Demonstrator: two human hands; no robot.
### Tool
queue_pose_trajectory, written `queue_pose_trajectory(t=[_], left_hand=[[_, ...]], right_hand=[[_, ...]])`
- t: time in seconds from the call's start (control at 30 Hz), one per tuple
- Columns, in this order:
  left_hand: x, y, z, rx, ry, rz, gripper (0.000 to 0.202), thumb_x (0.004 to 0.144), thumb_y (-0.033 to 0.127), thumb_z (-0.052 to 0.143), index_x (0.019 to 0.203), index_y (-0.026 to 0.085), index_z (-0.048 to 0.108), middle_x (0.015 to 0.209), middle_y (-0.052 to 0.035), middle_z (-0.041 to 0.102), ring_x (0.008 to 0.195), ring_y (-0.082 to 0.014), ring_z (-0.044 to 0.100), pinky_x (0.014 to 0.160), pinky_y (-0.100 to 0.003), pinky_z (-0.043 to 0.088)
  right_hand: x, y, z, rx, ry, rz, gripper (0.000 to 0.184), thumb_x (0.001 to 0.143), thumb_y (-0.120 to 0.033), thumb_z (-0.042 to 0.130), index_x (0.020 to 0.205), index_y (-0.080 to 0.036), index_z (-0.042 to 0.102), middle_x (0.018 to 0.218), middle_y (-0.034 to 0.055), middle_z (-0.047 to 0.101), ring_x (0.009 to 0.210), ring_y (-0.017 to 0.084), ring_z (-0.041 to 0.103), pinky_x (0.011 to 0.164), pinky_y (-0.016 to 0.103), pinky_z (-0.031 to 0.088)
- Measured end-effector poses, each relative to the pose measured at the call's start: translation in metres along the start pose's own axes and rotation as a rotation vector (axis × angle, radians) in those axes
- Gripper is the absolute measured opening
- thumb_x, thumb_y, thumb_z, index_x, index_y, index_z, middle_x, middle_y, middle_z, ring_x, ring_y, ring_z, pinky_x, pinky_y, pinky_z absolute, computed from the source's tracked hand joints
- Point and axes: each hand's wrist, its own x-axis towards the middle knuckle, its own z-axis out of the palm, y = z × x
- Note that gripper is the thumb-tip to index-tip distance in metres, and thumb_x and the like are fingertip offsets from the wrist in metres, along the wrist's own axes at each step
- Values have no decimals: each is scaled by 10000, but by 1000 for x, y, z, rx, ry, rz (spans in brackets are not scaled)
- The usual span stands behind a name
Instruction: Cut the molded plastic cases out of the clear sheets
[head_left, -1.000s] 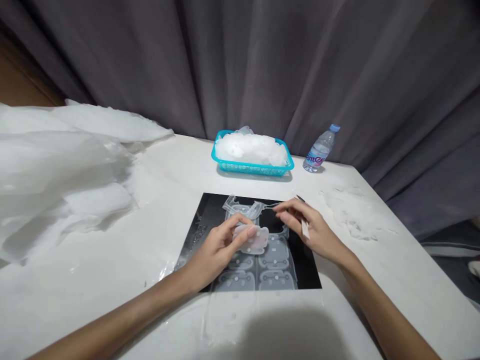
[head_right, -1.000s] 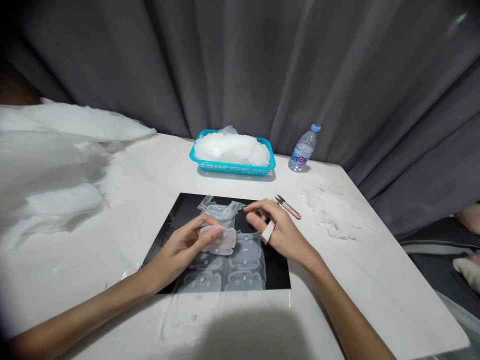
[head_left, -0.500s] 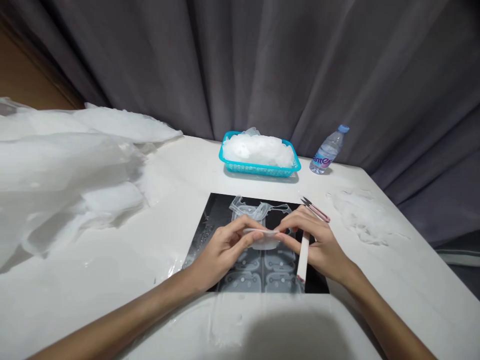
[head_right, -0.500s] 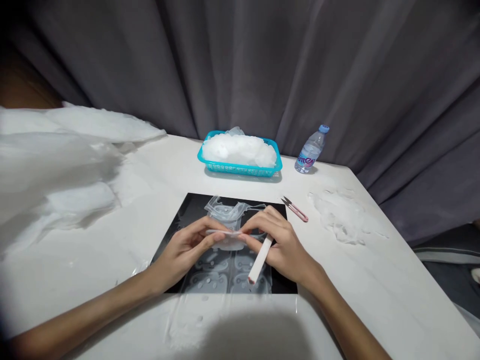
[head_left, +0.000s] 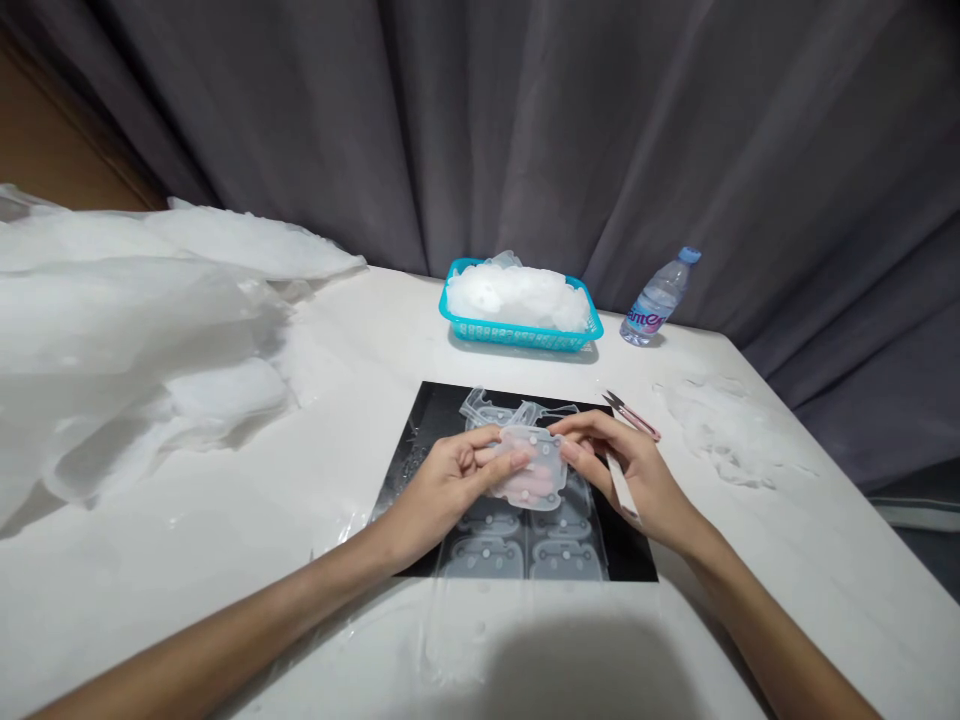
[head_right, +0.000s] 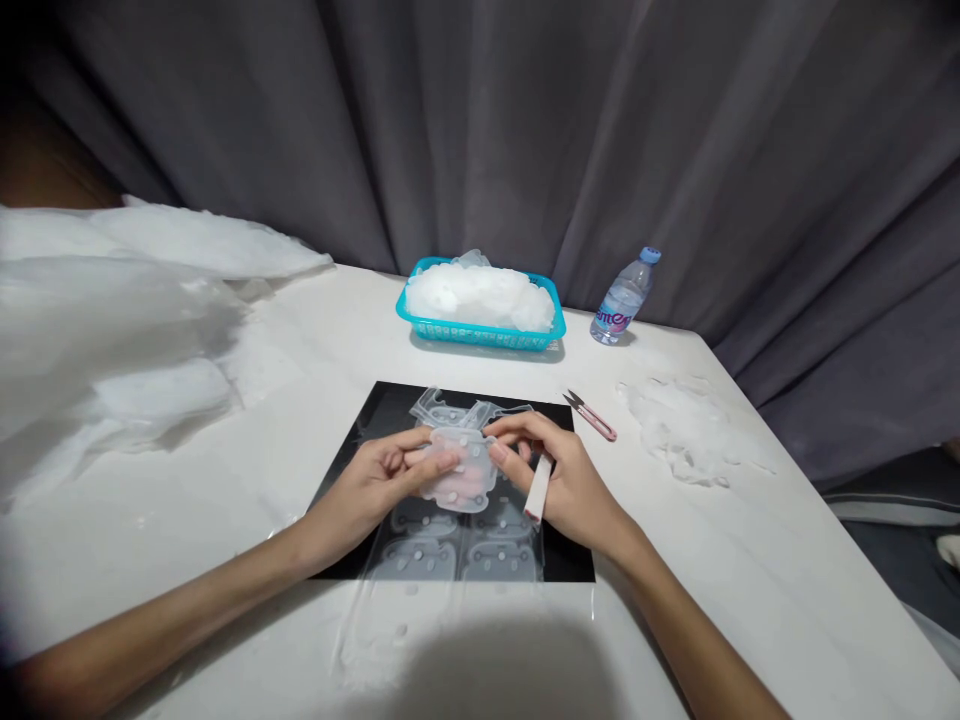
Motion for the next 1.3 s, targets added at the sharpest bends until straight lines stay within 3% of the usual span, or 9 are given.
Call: queue_pose_trajectory(t=[0.13, 0.3, 0.47, 0.67, 1.03, 1.13, 1.3], left_hand=[[0, 0, 1, -10, 13, -16, 401, 941, 451, 730, 1183, 132, 725, 1021, -96, 804, 882, -219, 753, 813, -308, 582], [-3, 2, 0, -86, -27, -37, 486, 962, 593, 642, 1138, 151, 737, 1065, -111, 798, 979, -265, 760, 881, -378, 601], [-5, 1, -4, -146, -59, -35, 581, 1018, 638, 511, 1207, 134, 727, 1043, -135, 806, 1026, -278, 759, 950, -410, 583], [-5, 3, -2, -28, -56, 6, 390, 946, 439, 735, 1235, 176, 738, 1137, -84, 795, 1060, -254, 754, 1010, -401, 588], [-1, 9, -6, 35, -116, 77, 329, 1044, 421, 580, 1142, 171, 770, 1128, -65, 777, 1024, -219, 729, 1040, -386, 559], [2, 11, -16, 226, -104, 129, 385, 1076, 446, 492, 1082, 167, 757, 1059, -64, 763, 987, -220, 705, 990, -383, 555], [7, 5, -48, 956, -137, 380, 283, 1090, 383, 466, 1187, 230, 683, 1178, -66, 694, 1116, -252, 627, 1043, -431, 466]], right_hand=[[3, 2, 1, 62, -12, 65, 267, 960, -471, 682, 1041, -221, 734, 875, 31, 690, 684, 152, 555, 617, 284, 471], [7, 6, -3, 71, 21, 75, 317, 944, -531, 677, 964, -218, 720, 865, 42, 698, 714, 170, 592, 620, 288, 474], [10, 9, -4, 112, 13, 64, 317, 942, -533, 680, 953, -216, 699, 866, 38, 713, 755, 177, 636, 685, 297, 501], [9, 14, -3, 137, 12, 73, 286, 952, -506, 679, 966, -221, 691, 884, 36, 716, 785, 180, 645, 705, 294, 503], [14, 22, -4, 211, 17, 57, 238, 963, -450, 686, 975, -213, 690, 875, 25, 702, 791, 167, 635, 730, 279, 479], [13, 23, -2, 223, 30, 61, 238, 956, -451, 693, 964, -212, 695, 859, 24, 705, 781, 165, 630, 726, 275, 475], [33, 27, -7, 171, 135, 19, 286, 920, -490, 715, 941, -205, 697, 833, 23, 708, 764, 174, 643, 727, 287, 497]])
